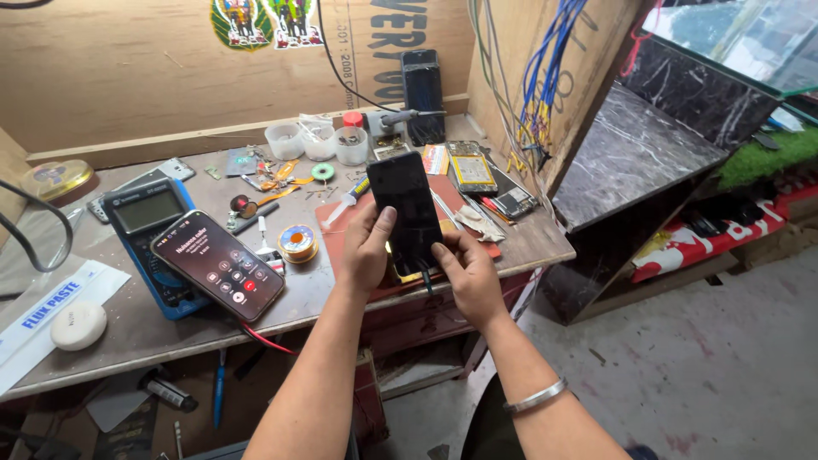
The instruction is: The person removes the back cover of a smartphone, detaches the battery, and places it on the workbench. They then use a second phone to place a call to the first phone, checking for a ringtone. The person reattaches the battery and closes the back cover.
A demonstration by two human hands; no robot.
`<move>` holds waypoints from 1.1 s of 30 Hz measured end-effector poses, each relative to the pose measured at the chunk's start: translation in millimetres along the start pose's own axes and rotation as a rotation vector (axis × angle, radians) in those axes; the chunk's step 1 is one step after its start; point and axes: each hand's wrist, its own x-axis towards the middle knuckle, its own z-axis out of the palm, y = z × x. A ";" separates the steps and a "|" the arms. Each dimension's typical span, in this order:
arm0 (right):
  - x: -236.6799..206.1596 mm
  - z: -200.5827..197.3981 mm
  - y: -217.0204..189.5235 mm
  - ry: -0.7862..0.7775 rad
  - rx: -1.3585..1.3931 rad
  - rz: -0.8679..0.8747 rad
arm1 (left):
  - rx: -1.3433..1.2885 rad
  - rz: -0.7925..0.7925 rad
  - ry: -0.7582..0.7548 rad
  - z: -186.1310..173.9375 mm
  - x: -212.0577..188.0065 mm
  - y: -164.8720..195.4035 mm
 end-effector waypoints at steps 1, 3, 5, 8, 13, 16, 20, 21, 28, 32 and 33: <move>0.7 1.4 -1.1 -0.002 0.012 0.006 | 0.034 0.010 0.003 -1.4 0.4 1.0; 2.2 2.2 -2.1 0.007 -0.021 0.010 | 0.043 0.000 0.000 -3.4 2.1 1.8; 1.7 0.2 -1.5 0.022 -0.117 0.013 | 0.030 -0.030 0.002 -3.3 1.7 -0.2; 4.5 -0.6 1.9 0.021 -0.141 0.030 | 0.029 -0.069 0.015 -4.6 5.2 -6.0; 7.3 4.0 4.4 -0.007 -0.037 0.012 | 0.113 -0.031 0.009 -10.0 6.4 -10.3; 9.1 3.8 2.8 0.003 -0.089 0.016 | 0.002 -0.077 0.001 -8.7 8.1 -10.8; 12.9 3.4 2.5 -0.009 -0.056 0.035 | 0.119 -0.065 0.026 -9.1 10.1 -10.0; 13.4 3.6 2.7 -0.011 -0.057 0.039 | 0.144 -0.059 0.034 -9.1 10.6 -9.9; 17.4 2.4 0.5 -0.014 -0.077 0.029 | 0.205 -0.027 0.042 -6.9 14.5 -6.3; 18.3 2.8 4.1 -0.026 -0.033 0.031 | 0.181 -0.056 0.049 -7.1 16.1 -5.3; 18.7 1.4 5.1 -0.007 -0.040 0.046 | 0.148 -0.084 0.055 -6.2 17.1 -6.3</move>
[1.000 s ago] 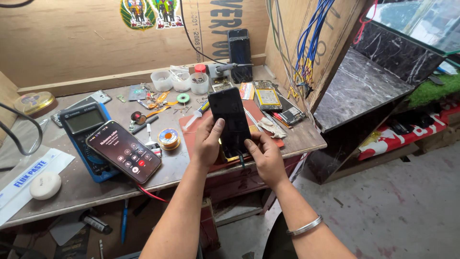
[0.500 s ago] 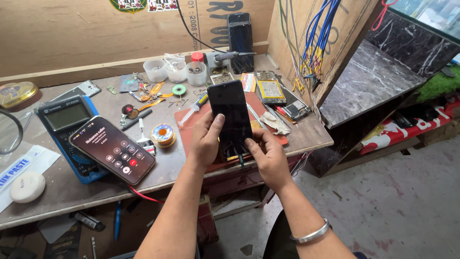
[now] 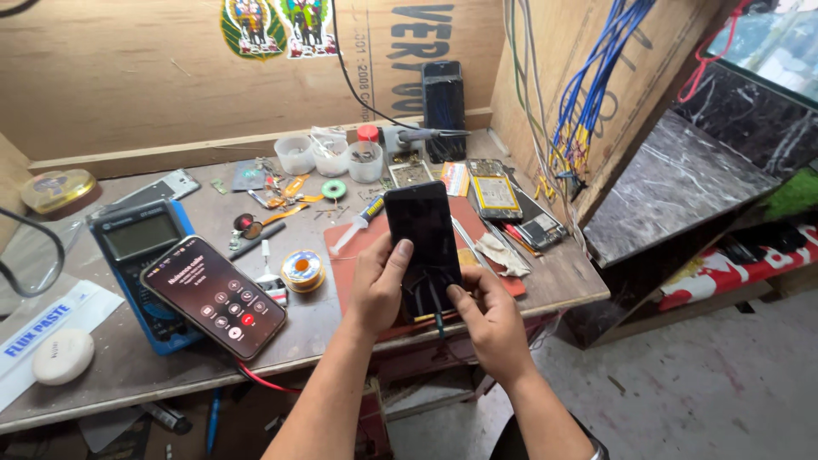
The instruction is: The person removes the back cover of a smartphone, detaches the battery, and places it on the workbench. They then use a second phone to place a call to the first phone, checking for a ringtone. The person reattaches the battery and closes the back cover.
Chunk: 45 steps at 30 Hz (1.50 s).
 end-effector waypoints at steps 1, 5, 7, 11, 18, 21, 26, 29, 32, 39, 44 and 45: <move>0.9 -0.3 1.6 0.016 -0.004 0.017 | -0.029 -0.030 0.005 -0.1 0.9 -0.6; 3.8 6.4 5.5 0.039 0.050 0.041 | -0.072 0.009 0.005 -4.0 -0.3 0.5; -0.3 8.7 4.7 0.033 0.056 0.048 | -0.080 0.030 0.002 -6.2 -2.3 2.5; -3.9 11.4 3.8 0.021 0.043 0.024 | 0.014 0.041 0.017 -7.7 -4.3 4.7; -7.5 12.3 5.9 0.014 -0.035 0.000 | 0.003 0.049 0.006 -7.5 -6.4 5.2; -9.1 13.9 1.1 0.017 -0.025 0.016 | 0.016 0.051 0.005 -8.5 -6.4 6.0; -7.8 12.8 -6.8 -0.016 -0.043 -0.038 | -0.099 0.046 0.003 -10.6 -3.9 -6.8; -9.7 10.9 -7.7 -0.032 -0.005 0.008 | -0.212 0.007 0.067 -12.4 -0.2 -16.5; -10.3 6.0 -7.4 -0.065 0.045 0.046 | -0.292 -0.017 0.139 -9.7 4.8 -19.7; -7.6 1.7 -3.0 -0.118 -0.019 -0.002 | -0.281 0.062 0.010 -11.2 4.8 -6.6; -3.5 0.9 -0.7 -0.094 -0.032 0.003 | -0.215 0.066 -0.050 -9.6 7.7 -8.4; -2.8 0.3 0.0 -0.090 -0.021 0.019 | -0.211 0.071 -0.057 -9.9 8.2 -10.3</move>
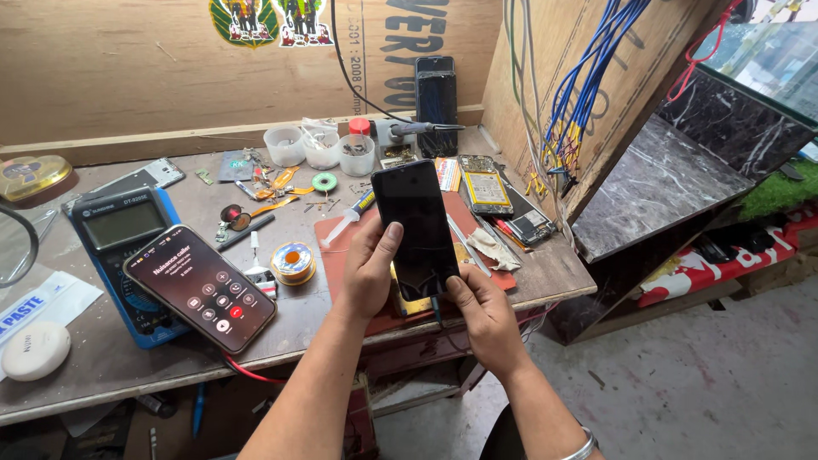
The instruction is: The person removes the back cover of a smartphone, detaches the battery, and places it on the workbench. They then use a second phone to place a call to the first phone, checking for a ringtone. The person reattaches the battery and closes the back cover.
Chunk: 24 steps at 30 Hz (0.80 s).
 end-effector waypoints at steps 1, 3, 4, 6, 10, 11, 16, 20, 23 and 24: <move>0.4 -0.5 0.7 0.004 0.011 0.015 | 0.005 0.005 -0.008 -1.0 0.0 -1.7; 2.9 -1.8 3.1 0.012 0.057 0.037 | 0.011 -0.004 -0.005 -2.6 0.7 -6.2; 4.5 -2.3 5.0 0.017 0.093 0.046 | 0.014 -0.009 -0.004 -3.3 0.7 -8.4; 5.9 -4.0 8.3 0.028 0.116 0.056 | -0.001 -0.038 -0.006 -4.6 0.8 -11.5; 9.7 -6.4 11.5 0.044 0.166 0.062 | 0.001 -0.045 -0.025 -6.6 0.5 -9.4; 10.5 -5.9 10.9 0.046 0.204 0.064 | -0.007 -0.038 -0.047 -6.7 -0.2 -7.2; 11.9 -1.5 -2.4 0.108 0.288 0.155 | 0.026 -0.017 -0.129 -3.3 0.1 1.6; 11.7 -0.8 -8.8 0.144 0.278 0.220 | 0.081 -0.041 -0.146 -1.8 1.1 1.1; 11.0 -2.5 -3.1 0.111 0.296 0.179 | 0.110 -0.047 -0.125 -2.4 -0.7 -1.4; 10.8 -3.3 -0.1 0.097 0.311 0.150 | 0.119 -0.057 -0.114 -2.6 -0.9 -2.4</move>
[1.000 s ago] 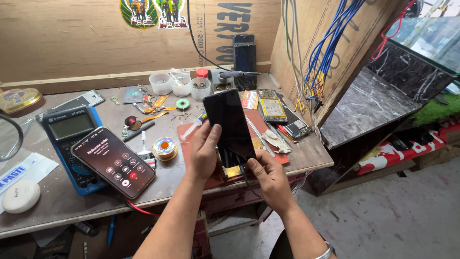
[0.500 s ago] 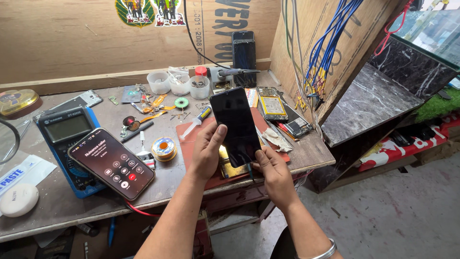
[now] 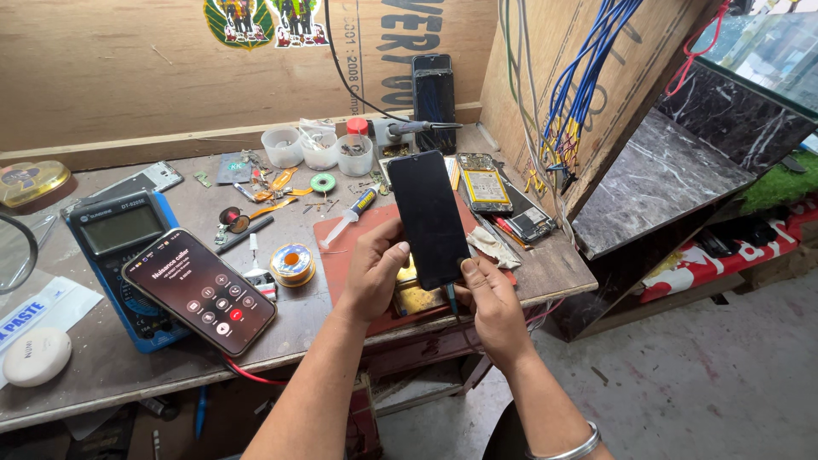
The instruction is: The person removes the back cover of a smartphone, detaches the battery, and places it on the workbench. They then use a second phone to place a call to the first phone, checking for a ringtone. The person reattaches the battery and closes the back cover.
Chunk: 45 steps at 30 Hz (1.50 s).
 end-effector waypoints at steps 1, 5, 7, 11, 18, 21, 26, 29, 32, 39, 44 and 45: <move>0.2 -1.5 2.3 -0.020 0.014 -0.026 | 0.008 -0.011 0.010 -0.2 -0.2 -0.6; -0.1 -4.8 6.2 0.009 0.004 -0.003 | -0.038 0.032 -0.017 0.2 0.4 -2.5; -0.5 -3.7 5.2 0.029 -0.036 0.001 | -0.041 0.044 -0.018 0.5 0.7 -2.8; -0.9 -1.4 2.4 0.032 -0.045 0.000 | -0.014 0.034 -0.007 0.2 0.1 -3.8; -1.7 1.5 -1.3 0.021 -0.049 -0.029 | 0.014 -0.038 0.020 -1.6 0.4 -7.2; -2.5 3.8 -4.5 0.038 -0.060 -0.016 | -0.026 -0.064 0.023 -2.1 0.0 -5.6; -3.7 3.0 -5.2 0.022 -0.052 -0.019 | -0.009 -0.064 0.027 -2.9 1.4 -2.4; -2.3 0.3 -1.1 0.038 -0.052 -0.015 | 0.000 -0.089 0.043 -3.3 1.4 -3.9; -1.7 -3.3 3.6 0.048 -0.094 -0.005 | -0.013 -0.102 0.058 -3.8 1.5 -7.4; -1.1 -2.1 3.1 0.035 -0.104 -0.037 | -0.081 -0.072 0.055 -3.5 0.7 -7.2; -1.1 2.9 -4.0 0.094 -0.045 -0.010 | -0.068 -0.104 0.065 -1.2 1.5 -2.5; -1.1 3.0 -4.4 0.112 -0.064 -0.013 | -0.069 -0.096 0.057 -0.5 1.6 -2.2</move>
